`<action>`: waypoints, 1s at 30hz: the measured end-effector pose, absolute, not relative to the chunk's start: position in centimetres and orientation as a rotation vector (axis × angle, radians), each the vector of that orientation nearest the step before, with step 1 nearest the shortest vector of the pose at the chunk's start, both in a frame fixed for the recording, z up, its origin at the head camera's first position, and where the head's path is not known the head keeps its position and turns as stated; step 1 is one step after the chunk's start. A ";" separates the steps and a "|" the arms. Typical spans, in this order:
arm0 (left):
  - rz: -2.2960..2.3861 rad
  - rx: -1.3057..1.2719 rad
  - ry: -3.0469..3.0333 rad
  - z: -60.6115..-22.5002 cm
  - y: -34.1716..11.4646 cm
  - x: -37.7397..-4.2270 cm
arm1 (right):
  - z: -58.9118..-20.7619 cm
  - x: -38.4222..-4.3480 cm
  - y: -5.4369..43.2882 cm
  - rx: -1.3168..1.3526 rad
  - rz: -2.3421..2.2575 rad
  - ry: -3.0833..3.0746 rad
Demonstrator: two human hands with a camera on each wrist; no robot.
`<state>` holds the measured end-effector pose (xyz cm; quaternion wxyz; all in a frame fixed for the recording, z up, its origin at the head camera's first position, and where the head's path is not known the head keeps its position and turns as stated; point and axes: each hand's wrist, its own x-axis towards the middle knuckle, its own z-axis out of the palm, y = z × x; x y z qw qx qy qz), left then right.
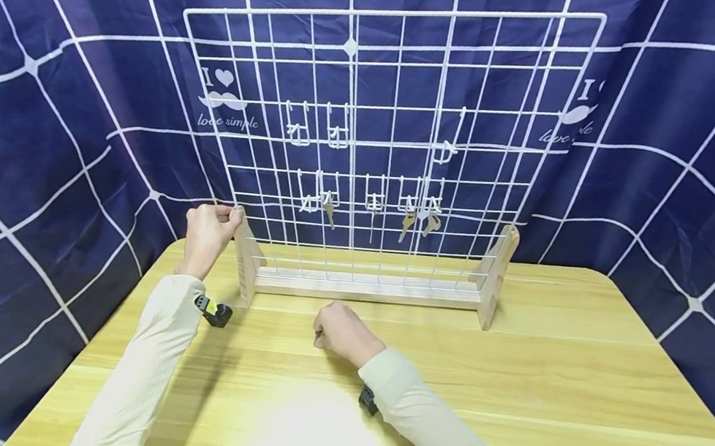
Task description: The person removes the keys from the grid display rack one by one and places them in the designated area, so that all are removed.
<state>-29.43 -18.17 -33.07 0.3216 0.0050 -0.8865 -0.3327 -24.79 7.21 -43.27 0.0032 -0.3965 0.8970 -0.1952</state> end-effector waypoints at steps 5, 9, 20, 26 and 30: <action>-0.866 0.006 -2.331 -33.1 -18.2 -29.4 | -43.1 -24.6 7.2 -1.253 -0.624 2.796; -0.872 0.006 -2.333 -33.1 -18.3 -29.4 | -43.0 -24.5 7.2 -1.273 -0.603 2.791; -0.865 -0.005 -2.323 -33.1 -18.2 -29.5 | -42.8 -24.4 7.3 -1.306 -0.578 2.786; -0.871 -0.013 -2.329 -33.2 -18.1 -29.5 | -42.9 -24.3 7.4 -1.237 -0.594 2.790; -0.857 -0.019 -2.310 -33.1 -18.2 -29.4 | -42.7 -24.1 7.4 -1.166 -0.628 2.782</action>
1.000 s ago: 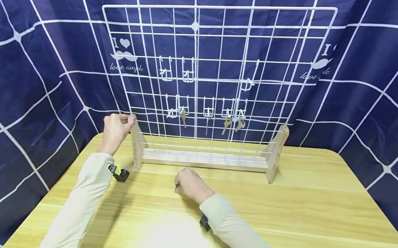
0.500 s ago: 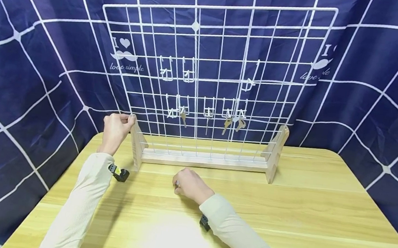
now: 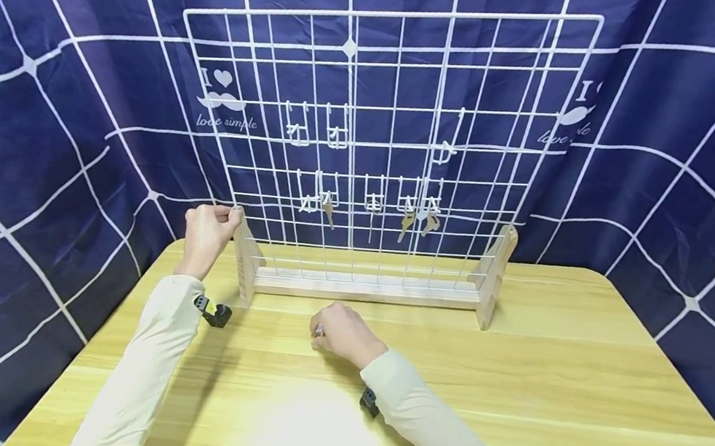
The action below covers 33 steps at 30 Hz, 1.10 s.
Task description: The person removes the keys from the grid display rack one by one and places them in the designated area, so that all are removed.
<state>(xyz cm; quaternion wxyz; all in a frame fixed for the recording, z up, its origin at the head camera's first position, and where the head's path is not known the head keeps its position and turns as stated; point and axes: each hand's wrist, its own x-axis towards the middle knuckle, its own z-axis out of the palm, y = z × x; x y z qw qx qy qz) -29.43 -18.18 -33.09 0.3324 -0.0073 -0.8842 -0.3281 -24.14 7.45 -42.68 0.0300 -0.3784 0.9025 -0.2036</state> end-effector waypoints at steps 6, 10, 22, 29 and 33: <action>-0.867 -0.009 -2.324 -33.1 -18.2 -29.4 | -41.2 -23.9 7.4 -0.972 -1.019 2.807; -0.875 -0.013 -2.318 -33.1 -18.2 -29.4 | -38.6 -24.6 7.2 -0.799 -1.482 2.892; -0.877 -0.010 -2.330 -33.0 -18.2 -29.4 | -31.9 -27.0 6.5 -0.612 -1.750 3.199; -0.876 -0.007 -2.340 -33.1 -18.2 -29.5 | -30.4 -28.3 6.0 -0.472 -1.812 3.147; -0.869 -0.004 -2.332 -33.1 -18.2 -29.5 | -30.4 -28.6 5.9 -0.410 -1.853 3.105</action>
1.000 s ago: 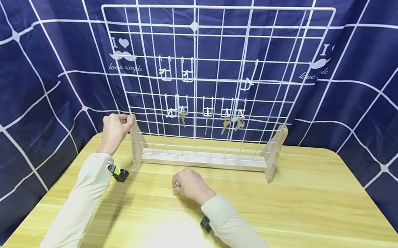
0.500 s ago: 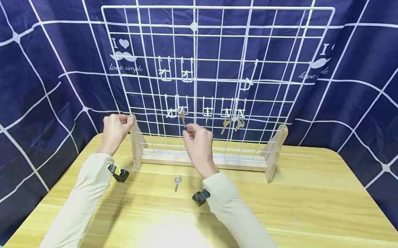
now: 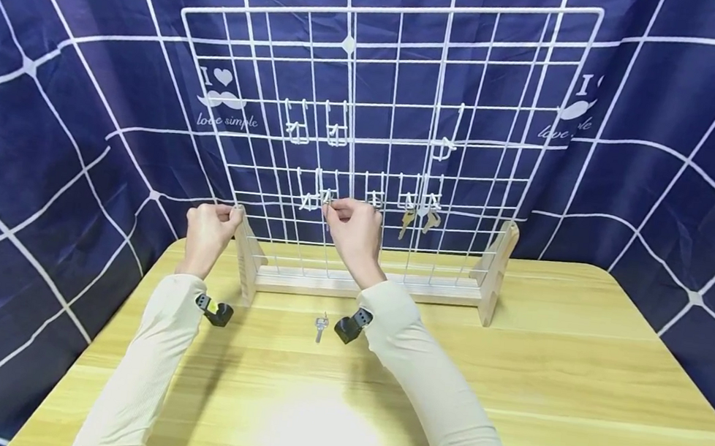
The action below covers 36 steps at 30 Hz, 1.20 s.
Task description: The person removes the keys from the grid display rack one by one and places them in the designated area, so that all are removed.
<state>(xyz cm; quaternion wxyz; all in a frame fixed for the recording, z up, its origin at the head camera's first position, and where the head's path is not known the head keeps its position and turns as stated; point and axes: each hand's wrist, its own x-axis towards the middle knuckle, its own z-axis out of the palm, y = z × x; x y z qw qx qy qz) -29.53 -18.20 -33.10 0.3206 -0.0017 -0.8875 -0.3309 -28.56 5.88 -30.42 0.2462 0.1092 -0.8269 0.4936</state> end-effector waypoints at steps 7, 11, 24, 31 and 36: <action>-0.874 0.001 -2.337 -33.1 -18.1 -29.5 | -30.2 -28.6 5.6 0.191 1.387 -2.319; -0.883 0.006 -2.343 -33.2 -18.2 -29.5 | -30.1 -28.7 5.6 0.122 1.423 -2.334; -0.898 0.011 -2.335 -33.2 -18.0 -29.4 | -30.2 -28.5 5.9 0.226 1.569 -2.168; -0.875 0.002 -2.318 -33.2 -18.1 -29.4 | -30.0 -27.8 6.0 0.264 1.603 -2.130; -0.846 -0.022 -2.297 -33.2 -18.1 -29.5 | -29.9 -27.4 6.3 0.295 1.633 -2.119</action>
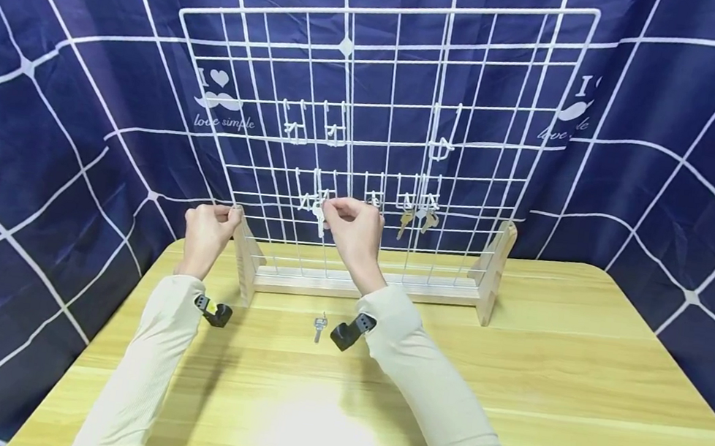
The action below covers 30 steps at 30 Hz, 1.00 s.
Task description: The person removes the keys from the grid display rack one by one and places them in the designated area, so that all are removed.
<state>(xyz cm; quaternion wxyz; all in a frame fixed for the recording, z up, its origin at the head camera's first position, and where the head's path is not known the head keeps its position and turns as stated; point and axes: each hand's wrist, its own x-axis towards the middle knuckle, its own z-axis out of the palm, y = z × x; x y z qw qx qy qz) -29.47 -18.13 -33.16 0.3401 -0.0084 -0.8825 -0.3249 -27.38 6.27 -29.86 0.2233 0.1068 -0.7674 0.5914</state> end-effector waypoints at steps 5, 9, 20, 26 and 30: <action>-0.840 -0.022 -2.304 -33.1 -18.2 -29.5 | -29.8 -27.1 6.6 0.297 1.695 -2.114; -0.863 -0.003 -2.313 -33.1 -18.1 -29.4 | -29.7 -26.8 6.7 0.292 1.725 -2.122; -0.873 -0.004 -2.317 -33.1 -18.0 -29.2 | -29.7 -25.9 7.3 0.318 1.773 -2.098; -0.880 -0.002 -2.320 -33.0 -18.0 -29.2 | -30.9 -25.5 7.9 0.344 1.841 -2.103; -0.883 0.002 -2.323 -33.0 -18.0 -29.2 | -31.9 -25.4 8.2 0.315 1.871 -2.144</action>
